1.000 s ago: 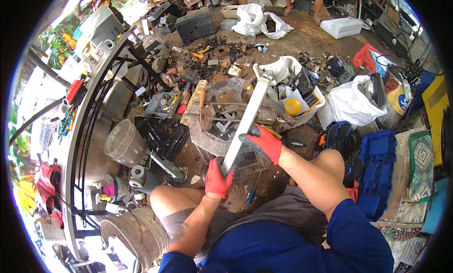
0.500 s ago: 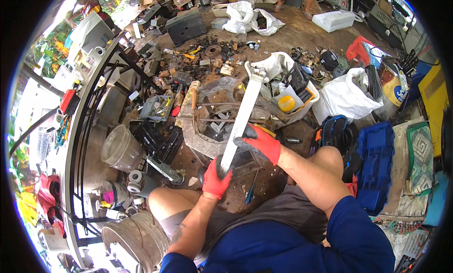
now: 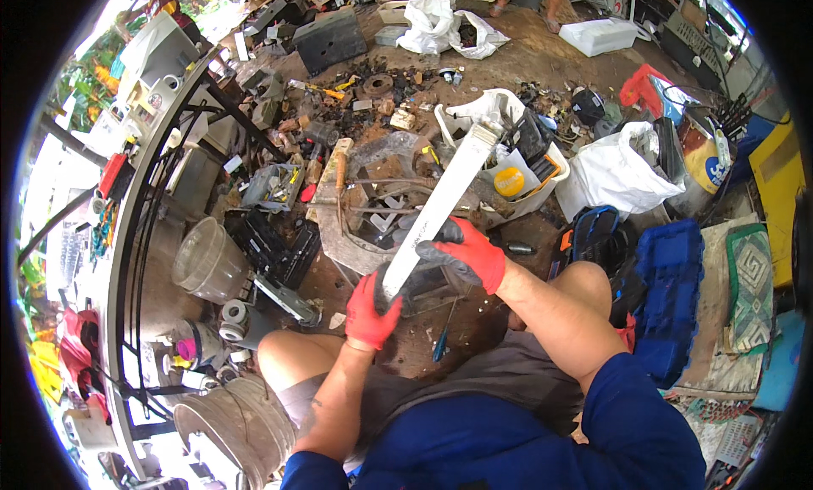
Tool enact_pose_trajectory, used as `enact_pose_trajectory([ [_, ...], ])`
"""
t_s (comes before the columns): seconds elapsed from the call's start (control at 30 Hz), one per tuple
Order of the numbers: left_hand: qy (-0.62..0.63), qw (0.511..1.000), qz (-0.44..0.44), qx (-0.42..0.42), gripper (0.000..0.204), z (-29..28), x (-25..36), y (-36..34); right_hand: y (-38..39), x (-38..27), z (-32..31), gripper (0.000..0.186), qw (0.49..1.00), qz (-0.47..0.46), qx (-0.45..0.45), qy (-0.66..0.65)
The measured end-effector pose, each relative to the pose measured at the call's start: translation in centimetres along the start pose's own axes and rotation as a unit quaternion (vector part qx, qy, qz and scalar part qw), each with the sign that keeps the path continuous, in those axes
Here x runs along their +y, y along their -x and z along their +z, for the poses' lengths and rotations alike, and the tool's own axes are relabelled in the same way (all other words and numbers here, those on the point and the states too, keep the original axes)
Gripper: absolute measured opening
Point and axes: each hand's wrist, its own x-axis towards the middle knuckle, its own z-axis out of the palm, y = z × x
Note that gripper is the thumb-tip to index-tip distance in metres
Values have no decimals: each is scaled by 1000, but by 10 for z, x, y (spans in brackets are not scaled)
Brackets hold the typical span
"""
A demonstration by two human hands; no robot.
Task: The person sits on the floor in a cluttered workshop and handles a green circuit board, using a screwdriver to remove components. They then pick up a white plastic casing, inspect it, and use pliers to manipulate parts of the casing.
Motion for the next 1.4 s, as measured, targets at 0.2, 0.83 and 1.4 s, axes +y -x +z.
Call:
enact_pose_trajectory([
  [0.2,-58,998,-4,8,65,-11,-2,-7,2,10,-2,38,998,39,55,14],
  [0.83,120,985,-73,104,57,-69,13,-14,-9,-1,-38,35,948,-20,112,-297],
  [1.4,130,977,-10,166,57,-61,13,-16,-5,-7,-39,41,956,-56,77,-277],
])
